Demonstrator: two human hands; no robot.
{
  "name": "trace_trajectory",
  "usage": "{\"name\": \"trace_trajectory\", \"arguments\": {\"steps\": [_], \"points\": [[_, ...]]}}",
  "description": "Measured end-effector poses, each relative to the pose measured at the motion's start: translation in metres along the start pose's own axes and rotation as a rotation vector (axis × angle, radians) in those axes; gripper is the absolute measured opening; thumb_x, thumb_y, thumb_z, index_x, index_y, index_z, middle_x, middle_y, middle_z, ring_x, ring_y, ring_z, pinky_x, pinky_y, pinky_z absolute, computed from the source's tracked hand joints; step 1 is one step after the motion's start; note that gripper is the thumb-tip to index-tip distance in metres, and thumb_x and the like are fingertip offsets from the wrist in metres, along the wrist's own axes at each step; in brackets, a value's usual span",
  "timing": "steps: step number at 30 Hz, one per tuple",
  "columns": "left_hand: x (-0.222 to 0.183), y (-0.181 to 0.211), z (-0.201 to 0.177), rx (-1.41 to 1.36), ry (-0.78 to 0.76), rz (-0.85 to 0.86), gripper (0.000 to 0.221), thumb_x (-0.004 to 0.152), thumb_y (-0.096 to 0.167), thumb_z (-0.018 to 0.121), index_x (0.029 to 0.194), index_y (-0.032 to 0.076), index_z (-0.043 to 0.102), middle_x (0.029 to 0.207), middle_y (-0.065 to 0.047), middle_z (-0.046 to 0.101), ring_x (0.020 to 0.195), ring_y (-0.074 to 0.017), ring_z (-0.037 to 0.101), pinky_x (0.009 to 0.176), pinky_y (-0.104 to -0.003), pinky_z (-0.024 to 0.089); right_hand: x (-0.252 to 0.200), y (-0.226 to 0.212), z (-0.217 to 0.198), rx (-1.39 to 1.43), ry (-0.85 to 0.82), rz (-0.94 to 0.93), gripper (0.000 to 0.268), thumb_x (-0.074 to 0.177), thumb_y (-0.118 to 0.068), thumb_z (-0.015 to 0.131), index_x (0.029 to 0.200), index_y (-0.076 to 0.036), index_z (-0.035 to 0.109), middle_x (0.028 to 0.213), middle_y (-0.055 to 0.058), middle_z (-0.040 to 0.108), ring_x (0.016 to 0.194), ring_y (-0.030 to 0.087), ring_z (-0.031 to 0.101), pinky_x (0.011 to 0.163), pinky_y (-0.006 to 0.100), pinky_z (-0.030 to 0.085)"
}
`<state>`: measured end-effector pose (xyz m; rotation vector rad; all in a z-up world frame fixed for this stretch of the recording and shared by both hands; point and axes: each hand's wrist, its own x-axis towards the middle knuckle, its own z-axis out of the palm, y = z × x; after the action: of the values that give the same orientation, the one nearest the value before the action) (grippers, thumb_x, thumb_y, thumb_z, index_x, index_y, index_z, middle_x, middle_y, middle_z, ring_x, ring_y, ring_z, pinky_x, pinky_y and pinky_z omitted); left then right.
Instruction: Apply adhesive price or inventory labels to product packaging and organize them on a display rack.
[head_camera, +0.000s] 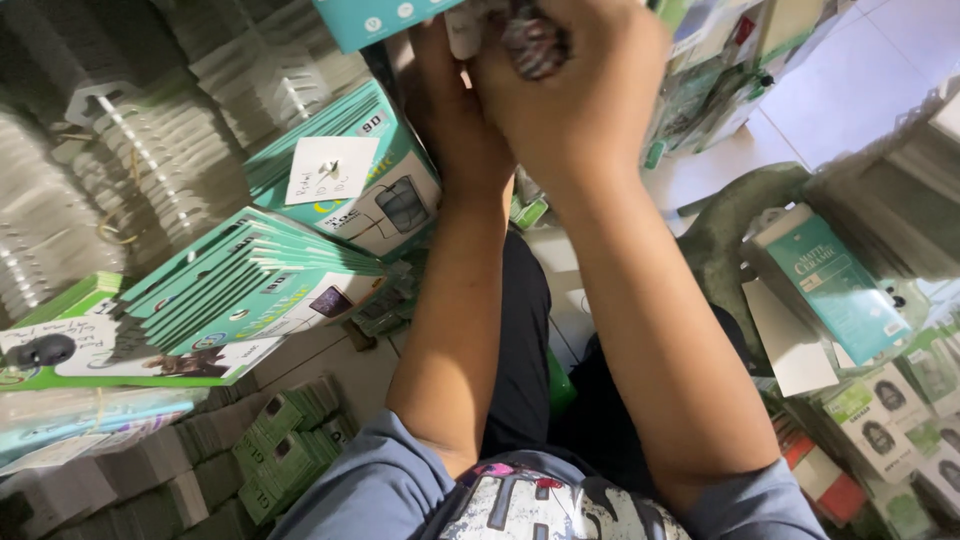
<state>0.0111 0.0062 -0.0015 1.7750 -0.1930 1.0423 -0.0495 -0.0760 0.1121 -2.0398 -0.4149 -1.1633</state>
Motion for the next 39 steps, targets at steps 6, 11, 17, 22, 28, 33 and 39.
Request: {"name": "trace_trajectory", "arguments": {"steps": [6, 11, 17, 22, 28, 33, 39], "points": [[0.006, 0.02, -0.008, -0.123, -0.036, -0.199, 0.027, 0.107, 0.017, 0.055, 0.134, 0.02, 0.052, 0.104, -0.003, 0.075, 0.082, -0.015, 0.074, 0.072, -0.029, 0.056, -0.001, -0.001, 0.005, -0.016, 0.007, -0.041, 0.022, 0.079, -0.005, 0.085, 0.099, 0.002, 0.078, 0.082, 0.018, 0.074, 0.062, 0.033, 0.062, 0.061, 0.04, 0.05], [0.01, 0.017, -0.009, -0.076, -0.033, -0.092, 0.026, 0.102, 0.015, 0.058, 0.128, 0.017, 0.053, 0.096, -0.005, 0.077, 0.077, -0.0169, 0.074, 0.069, -0.03, 0.054, -0.005, 0.0, 0.011, 0.139, 0.041, -0.015, 0.017, 0.082, 0.004, 0.082, 0.097, 0.005, 0.073, 0.081, 0.016, 0.071, 0.062, 0.025, 0.059, 0.06, 0.035, 0.051], [0.012, 0.026, -0.009, -0.067, -0.016, -0.103, 0.017, 0.105, 0.018, 0.051, 0.119, 0.01, 0.056, 0.102, -0.009, 0.064, 0.082, -0.0213, 0.063, 0.075, -0.034, 0.052, -0.005, 0.001, 0.017, 0.147, 0.043, 0.012, 0.016, 0.085, 0.002, 0.083, 0.097, 0.005, 0.073, 0.08, 0.016, 0.073, 0.06, 0.023, 0.06, 0.058, 0.034, 0.052], [-0.001, 0.015, -0.003, -0.096, -0.001, -0.116, 0.019, 0.108, 0.02, 0.049, 0.125, 0.015, 0.05, 0.109, -0.007, 0.061, 0.09, -0.0213, 0.059, 0.081, -0.036, 0.048, -0.005, -0.002, 0.021, 0.082, 0.035, 0.005, 0.019, 0.08, -0.002, 0.085, 0.096, 0.001, 0.075, 0.082, 0.016, 0.073, 0.063, 0.03, 0.062, 0.063, 0.038, 0.052], [-0.03, 0.007, -0.002, -0.523, -0.004, -0.388, 0.041, 0.118, 0.032, 0.043, 0.157, 0.025, 0.033, 0.128, -0.01, 0.069, 0.109, -0.0195, 0.072, 0.093, -0.034, 0.057, -0.011, -0.004, 0.021, 0.036, -0.018, 0.007, 0.022, 0.079, -0.004, 0.088, 0.097, -0.003, 0.077, 0.093, 0.016, 0.069, 0.077, 0.034, 0.063, 0.069, 0.043, 0.052], [-0.059, 0.038, -0.021, -0.22, -0.114, -0.099, 0.067, 0.116, 0.026, 0.054, 0.172, 0.019, 0.016, 0.182, -0.003, 0.017, 0.169, -0.0284, 0.038, 0.141, -0.04, 0.041, -0.016, 0.001, 0.017, 0.038, -0.089, -0.017, 0.028, 0.085, -0.002, 0.086, 0.11, 0.0, 0.074, 0.108, 0.019, 0.069, 0.083, 0.038, 0.069, 0.072, 0.045, 0.056], [-0.085, 0.047, -0.044, -0.318, -0.226, -0.147, 0.065, 0.114, 0.021, 0.047, 0.169, 0.013, 0.013, 0.178, -0.01, 0.018, 0.166, -0.0318, 0.034, 0.138, -0.042, 0.034, -0.029, -0.011, 0.006, -0.164, -0.164, 0.043, 0.046, 0.09, -0.019, 0.091, 0.132, -0.014, 0.071, 0.127, 0.011, 0.062, 0.095, 0.032, 0.073, 0.076, 0.041, 0.057]]}}
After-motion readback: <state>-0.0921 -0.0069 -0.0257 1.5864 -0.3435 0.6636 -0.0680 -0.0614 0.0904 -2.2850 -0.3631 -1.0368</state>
